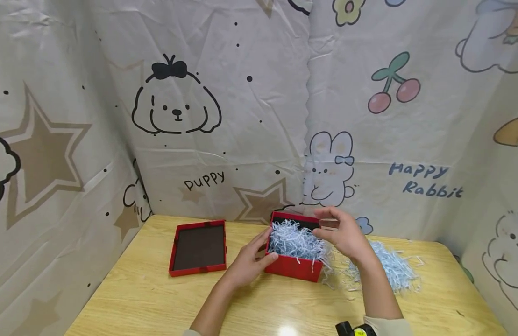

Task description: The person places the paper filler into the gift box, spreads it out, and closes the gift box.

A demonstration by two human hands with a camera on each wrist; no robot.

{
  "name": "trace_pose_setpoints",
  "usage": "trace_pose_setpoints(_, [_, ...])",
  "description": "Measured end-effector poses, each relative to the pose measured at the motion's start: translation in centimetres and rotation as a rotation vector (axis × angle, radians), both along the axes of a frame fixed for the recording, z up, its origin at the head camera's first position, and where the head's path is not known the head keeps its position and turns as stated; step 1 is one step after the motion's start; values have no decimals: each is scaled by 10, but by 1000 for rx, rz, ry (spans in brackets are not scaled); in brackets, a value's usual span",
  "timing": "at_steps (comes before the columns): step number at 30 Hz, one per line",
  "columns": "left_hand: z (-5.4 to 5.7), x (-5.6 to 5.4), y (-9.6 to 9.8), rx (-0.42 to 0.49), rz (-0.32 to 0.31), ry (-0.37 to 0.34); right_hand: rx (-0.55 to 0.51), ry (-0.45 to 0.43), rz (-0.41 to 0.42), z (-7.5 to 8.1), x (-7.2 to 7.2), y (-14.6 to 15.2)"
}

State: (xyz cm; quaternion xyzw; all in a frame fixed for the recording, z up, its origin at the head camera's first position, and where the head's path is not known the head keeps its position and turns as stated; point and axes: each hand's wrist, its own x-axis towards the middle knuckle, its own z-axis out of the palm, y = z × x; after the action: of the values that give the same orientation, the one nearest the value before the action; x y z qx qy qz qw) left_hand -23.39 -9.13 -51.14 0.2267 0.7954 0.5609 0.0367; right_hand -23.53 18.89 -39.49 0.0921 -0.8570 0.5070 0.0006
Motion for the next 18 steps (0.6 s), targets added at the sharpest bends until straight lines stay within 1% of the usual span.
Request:
trace_pose_setpoints(2, [0, 0, -1, 2, -1, 2, -4, 9, -9, 0, 4, 9])
trace_pose_setpoints(5, [0, 0, -2, 2, 0, -4, -36, 12, -54, -5, 9, 26])
trace_pose_setpoints(11, [1, 0, -2, -1, -1, 0, -45, 7, -174, -25, 16, 65])
trace_pose_setpoints(14, [1, 1, -3, -3, 3, 0, -39, -7, -259, -38, 20, 83])
trace_pose_setpoints(18, [2, 1, -2, -16, -2, 3, -27, -74, -388, -56, 23, 101])
